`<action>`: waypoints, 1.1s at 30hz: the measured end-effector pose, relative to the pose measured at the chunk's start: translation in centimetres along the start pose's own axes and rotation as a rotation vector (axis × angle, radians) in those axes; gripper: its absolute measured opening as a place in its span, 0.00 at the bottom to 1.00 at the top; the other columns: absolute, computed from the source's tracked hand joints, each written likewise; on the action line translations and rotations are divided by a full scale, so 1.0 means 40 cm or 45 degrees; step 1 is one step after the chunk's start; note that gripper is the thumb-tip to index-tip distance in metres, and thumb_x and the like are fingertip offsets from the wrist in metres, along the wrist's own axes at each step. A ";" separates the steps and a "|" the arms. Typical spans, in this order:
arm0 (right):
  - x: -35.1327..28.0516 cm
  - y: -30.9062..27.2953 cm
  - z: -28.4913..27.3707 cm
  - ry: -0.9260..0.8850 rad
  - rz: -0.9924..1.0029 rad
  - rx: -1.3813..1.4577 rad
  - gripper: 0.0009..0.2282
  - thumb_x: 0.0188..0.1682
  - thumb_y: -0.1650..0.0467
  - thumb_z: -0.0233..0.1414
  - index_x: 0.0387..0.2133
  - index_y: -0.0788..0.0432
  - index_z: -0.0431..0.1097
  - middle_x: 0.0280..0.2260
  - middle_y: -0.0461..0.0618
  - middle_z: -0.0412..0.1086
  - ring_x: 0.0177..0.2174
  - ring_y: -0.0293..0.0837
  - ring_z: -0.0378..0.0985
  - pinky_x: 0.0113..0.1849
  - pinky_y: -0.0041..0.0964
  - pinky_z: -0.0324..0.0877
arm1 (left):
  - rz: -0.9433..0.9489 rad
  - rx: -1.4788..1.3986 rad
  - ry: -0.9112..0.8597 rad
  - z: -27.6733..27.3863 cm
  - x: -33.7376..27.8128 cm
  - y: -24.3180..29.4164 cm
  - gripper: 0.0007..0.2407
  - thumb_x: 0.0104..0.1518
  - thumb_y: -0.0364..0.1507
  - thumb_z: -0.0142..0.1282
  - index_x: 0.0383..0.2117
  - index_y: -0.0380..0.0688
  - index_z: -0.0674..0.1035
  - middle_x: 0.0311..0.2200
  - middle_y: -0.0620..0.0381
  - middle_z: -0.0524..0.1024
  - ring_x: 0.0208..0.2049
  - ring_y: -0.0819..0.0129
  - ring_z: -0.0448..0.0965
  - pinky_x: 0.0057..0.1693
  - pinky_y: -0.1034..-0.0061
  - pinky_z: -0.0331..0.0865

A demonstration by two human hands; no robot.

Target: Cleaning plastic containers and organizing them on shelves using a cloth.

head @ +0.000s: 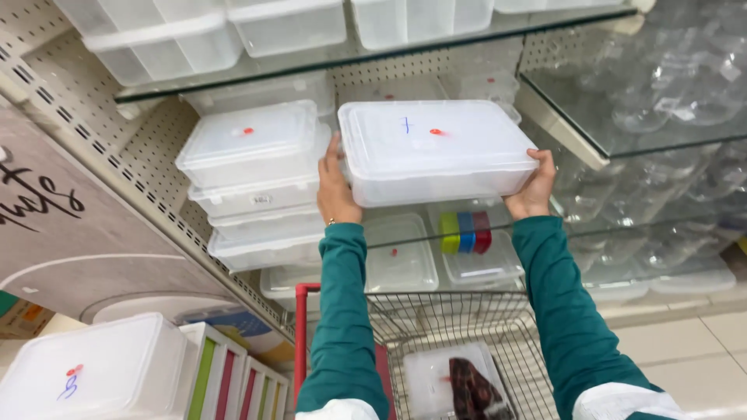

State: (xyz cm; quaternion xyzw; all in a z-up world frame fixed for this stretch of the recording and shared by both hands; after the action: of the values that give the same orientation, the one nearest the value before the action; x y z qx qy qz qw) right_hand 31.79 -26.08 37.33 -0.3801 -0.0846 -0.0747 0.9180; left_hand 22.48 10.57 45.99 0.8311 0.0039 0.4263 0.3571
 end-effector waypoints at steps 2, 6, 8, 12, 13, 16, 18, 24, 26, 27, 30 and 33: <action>0.054 0.021 0.031 -0.035 0.022 0.065 0.30 0.40 0.57 0.52 0.56 0.58 0.66 0.53 0.51 0.68 0.52 0.52 0.70 0.51 0.49 0.67 | -0.179 -0.292 -0.088 0.103 0.026 -0.123 0.42 0.44 0.11 0.61 0.68 0.60 0.60 0.54 0.52 0.73 0.45 0.57 0.80 0.46 0.67 0.79; 0.177 0.074 0.043 0.042 -0.015 0.137 0.26 0.41 0.59 0.51 0.53 0.56 0.68 0.47 0.48 0.71 0.48 0.49 0.72 0.49 0.47 0.68 | -0.656 -1.205 -0.283 0.283 0.014 -0.179 0.50 0.40 0.20 0.68 0.69 0.59 0.44 0.62 0.38 0.60 0.45 0.40 0.79 0.47 0.56 0.80; 0.238 0.088 0.048 0.031 -0.084 0.149 0.22 0.44 0.61 0.52 0.50 0.56 0.66 0.46 0.48 0.70 0.48 0.50 0.72 0.49 0.47 0.69 | -0.506 -1.347 -0.273 0.306 0.043 -0.141 0.50 0.44 0.23 0.69 0.70 0.61 0.40 0.66 0.39 0.54 0.52 0.43 0.75 0.50 0.56 0.78; 0.278 0.079 0.112 0.050 -0.181 0.096 0.21 0.40 0.65 0.49 0.50 0.50 0.70 0.46 0.44 0.72 0.47 0.44 0.73 0.48 0.41 0.70 | -0.608 -1.381 -0.146 0.329 0.088 -0.119 0.48 0.54 0.31 0.67 0.73 0.66 0.36 0.72 0.42 0.42 0.65 0.48 0.65 0.58 0.56 0.77; 0.330 0.117 0.080 0.047 -0.179 0.095 0.21 0.40 0.65 0.49 0.50 0.50 0.70 0.46 0.44 0.72 0.47 0.44 0.73 0.48 0.41 0.70 | -0.608 -1.382 -0.142 0.345 0.100 -0.125 0.48 0.54 0.31 0.67 0.73 0.66 0.36 0.72 0.42 0.42 0.65 0.48 0.65 0.58 0.56 0.77; 0.453 0.201 -0.011 0.098 -0.245 0.072 0.17 0.47 0.67 0.53 0.50 0.57 0.68 0.46 0.48 0.68 0.48 0.47 0.71 0.49 0.44 0.70 | -0.712 -1.349 -0.037 0.382 0.125 -0.168 0.48 0.52 0.32 0.65 0.71 0.68 0.35 0.71 0.42 0.41 0.65 0.46 0.62 0.56 0.54 0.78; 0.501 0.221 -0.029 0.090 -0.319 -0.074 0.21 0.53 0.61 0.55 0.54 0.62 0.67 0.50 0.50 0.69 0.51 0.46 0.70 0.52 0.44 0.68 | -0.795 -1.312 0.014 0.400 0.138 -0.192 0.49 0.51 0.33 0.66 0.70 0.67 0.34 0.70 0.42 0.40 0.64 0.41 0.64 0.57 0.53 0.77; 0.369 0.101 0.136 -0.023 -0.774 -0.763 0.38 0.54 0.53 0.58 0.70 0.59 0.49 0.69 0.58 0.51 0.67 0.52 0.55 0.65 0.43 0.54 | -0.920 -1.057 0.185 0.399 0.155 -0.205 0.49 0.43 0.38 0.67 0.70 0.62 0.42 0.68 0.42 0.40 0.61 0.35 0.67 0.54 0.53 0.76; 0.291 0.060 0.217 -0.054 -0.945 -1.079 0.45 0.43 0.57 0.64 0.69 0.61 0.45 0.67 0.62 0.47 0.66 0.59 0.51 0.63 0.49 0.50 | -0.824 -0.873 0.264 0.422 0.159 -0.246 0.49 0.45 0.41 0.68 0.71 0.58 0.42 0.67 0.40 0.41 0.63 0.36 0.63 0.59 0.52 0.72; 0.242 0.046 0.274 -0.088 -1.111 -1.391 0.54 0.31 0.60 0.70 0.68 0.63 0.41 0.66 0.66 0.44 0.64 0.66 0.47 0.62 0.54 0.47 | -0.724 -0.684 0.341 0.418 0.162 -0.260 0.49 0.47 0.44 0.69 0.71 0.54 0.43 0.66 0.37 0.42 0.66 0.36 0.59 0.65 0.52 0.67; 0.258 0.058 0.278 -0.054 -0.972 -1.556 0.39 0.33 0.61 0.71 0.59 0.54 0.59 0.66 0.67 0.39 0.65 0.67 0.48 0.60 0.53 0.58 | -0.659 -0.447 0.331 0.411 0.147 -0.218 0.48 0.52 0.44 0.68 0.72 0.52 0.41 0.69 0.35 0.38 0.72 0.35 0.41 0.71 0.49 0.48; 0.255 0.054 0.298 -0.065 -1.055 -1.660 0.29 0.39 0.62 0.70 0.54 0.51 0.67 0.67 0.64 0.45 0.66 0.66 0.51 0.60 0.53 0.63 | -0.416 -0.045 0.191 0.433 0.133 -0.162 0.48 0.53 0.38 0.67 0.71 0.50 0.37 0.68 0.28 0.25 0.72 0.29 0.30 0.71 0.50 0.45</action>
State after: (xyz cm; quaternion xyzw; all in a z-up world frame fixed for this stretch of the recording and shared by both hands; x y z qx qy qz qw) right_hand 40.98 -16.84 46.30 -0.7829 -0.1801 -0.4381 0.4034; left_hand 40.13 6.81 39.26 0.7789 0.1582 0.4233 0.4349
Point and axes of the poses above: each hand's wrist, its own x-axis towards the middle knuckle, its own z-axis out of the palm, y = z × x, the point moved 9 cm from there along x, towards the middle knuckle
